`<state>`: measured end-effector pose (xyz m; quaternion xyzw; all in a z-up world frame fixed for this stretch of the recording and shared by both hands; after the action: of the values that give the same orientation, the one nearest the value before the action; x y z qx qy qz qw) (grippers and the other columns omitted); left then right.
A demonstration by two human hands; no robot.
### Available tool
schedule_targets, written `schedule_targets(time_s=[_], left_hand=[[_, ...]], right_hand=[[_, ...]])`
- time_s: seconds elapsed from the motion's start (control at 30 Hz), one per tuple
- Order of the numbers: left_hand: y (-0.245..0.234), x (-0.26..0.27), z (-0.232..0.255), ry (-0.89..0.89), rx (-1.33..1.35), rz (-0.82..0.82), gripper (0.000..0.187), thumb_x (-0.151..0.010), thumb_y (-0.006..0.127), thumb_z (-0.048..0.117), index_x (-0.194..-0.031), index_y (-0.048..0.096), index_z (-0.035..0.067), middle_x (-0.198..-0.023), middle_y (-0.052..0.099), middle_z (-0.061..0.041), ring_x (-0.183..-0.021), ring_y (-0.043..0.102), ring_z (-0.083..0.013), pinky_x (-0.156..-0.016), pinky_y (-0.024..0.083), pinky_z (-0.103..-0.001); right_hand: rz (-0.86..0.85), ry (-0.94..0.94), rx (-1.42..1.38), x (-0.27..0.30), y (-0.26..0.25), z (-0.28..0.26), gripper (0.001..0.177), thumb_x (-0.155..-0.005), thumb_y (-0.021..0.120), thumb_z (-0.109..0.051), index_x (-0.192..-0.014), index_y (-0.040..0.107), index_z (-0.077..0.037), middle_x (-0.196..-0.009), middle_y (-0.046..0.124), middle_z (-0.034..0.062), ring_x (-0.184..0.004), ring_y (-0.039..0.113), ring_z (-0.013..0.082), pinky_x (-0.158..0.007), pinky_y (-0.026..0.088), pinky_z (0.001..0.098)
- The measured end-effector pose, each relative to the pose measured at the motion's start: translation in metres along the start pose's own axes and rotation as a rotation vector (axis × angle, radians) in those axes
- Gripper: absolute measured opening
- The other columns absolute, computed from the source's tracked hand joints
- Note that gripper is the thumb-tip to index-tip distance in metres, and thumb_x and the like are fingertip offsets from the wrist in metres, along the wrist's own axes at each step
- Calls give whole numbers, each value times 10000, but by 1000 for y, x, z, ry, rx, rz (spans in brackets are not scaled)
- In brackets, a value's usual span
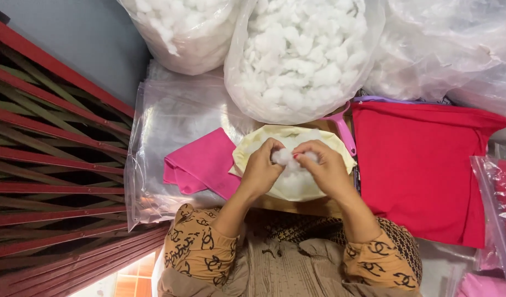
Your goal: Stuffing a small white fabric pouch with synthetic fiber.
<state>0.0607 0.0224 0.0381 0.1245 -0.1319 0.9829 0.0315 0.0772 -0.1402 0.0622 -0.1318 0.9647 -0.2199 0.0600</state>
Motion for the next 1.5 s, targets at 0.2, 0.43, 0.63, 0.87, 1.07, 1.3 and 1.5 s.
schedule_targets(time_s=[0.2, 0.43, 0.63, 0.87, 1.07, 1.3, 1.5], left_hand=[[-21, -11, -2, 64, -159, 98, 239, -841, 645, -25, -1065, 643, 57, -1034, 697, -206, -1038, 690, -408, -864, 580, -444], [11, -15, -20, 7, -144, 6, 358, -832, 646, 18, -1165, 538, 91, -1070, 707, -216, -1021, 698, -405, -872, 547, -495], [-8, -23, -26, 16, -208, 93, 369, -823, 700, 48, -1154, 548, 112, -1053, 741, -172, -927, 724, -325, -845, 567, -430], [21, -20, -22, 474, -728, 144, 339, -902, 585, 10, -1234, 642, 47, -1296, 604, -244, -1298, 530, -457, -1133, 412, -518], [65, -21, -99, 188, -1135, -200, 688, -1000, 525, 408, -1580, 344, 85, -1671, 246, -170, -1544, 153, -402, -1217, 187, -587], [54, -24, -69, 84, -1102, -260, 768, -952, 575, 477, -1560, 365, 58, -1652, 268, -201, -1535, 175, -417, -1194, 220, -615], [58, -15, -42, 432, -972, 75, 786, -878, 638, 458, -1509, 436, 36, -1565, 395, -228, -1480, 283, -474, -1156, 275, -628]], right_hand=[[168, 214, -291, 2, -48, 44, 188, -851, 802, -108, -1035, 766, -97, -821, 703, 62, -698, 709, 135, -703, 571, 252], [-108, -108, 41, 6, 12, -21, 360, -822, 819, -176, -1166, 724, -128, -1230, 633, 218, -1189, 624, 454, -1031, 462, 525], [57, 117, -184, 4, -40, 23, 112, -856, 785, -87, -966, 793, -105, -773, 717, 48, -698, 625, 118, -717, 506, 269], [-69, 227, 513, 0, -37, 59, 473, -940, 703, -380, -1364, 636, -180, -1305, 617, 171, -1112, 677, 412, -927, 546, 544], [-253, 8, 983, 4, 73, 104, 577, -1024, 518, -399, -1522, 443, -117, -1546, 447, 228, -1445, 385, 462, -1169, 312, 571], [-328, 73, 894, -5, 43, 112, 516, -988, 549, -423, -1468, 534, -235, -1567, 471, 68, -1482, 362, 355, -1176, 277, 551], [184, -253, 763, 2, 26, 71, 517, -942, 656, -357, -1419, 562, -182, -1428, 544, 138, -1330, 523, 344, -1106, 414, 490]])
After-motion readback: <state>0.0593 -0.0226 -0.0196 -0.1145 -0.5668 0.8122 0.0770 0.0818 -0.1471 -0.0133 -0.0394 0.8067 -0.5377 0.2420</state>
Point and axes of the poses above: each hand's wrist, its own x-axis away from the middle knuckle, its own y-axis out of the palm, z = x × y, the point moved 8 cm from there along -x, towards the middle knuckle
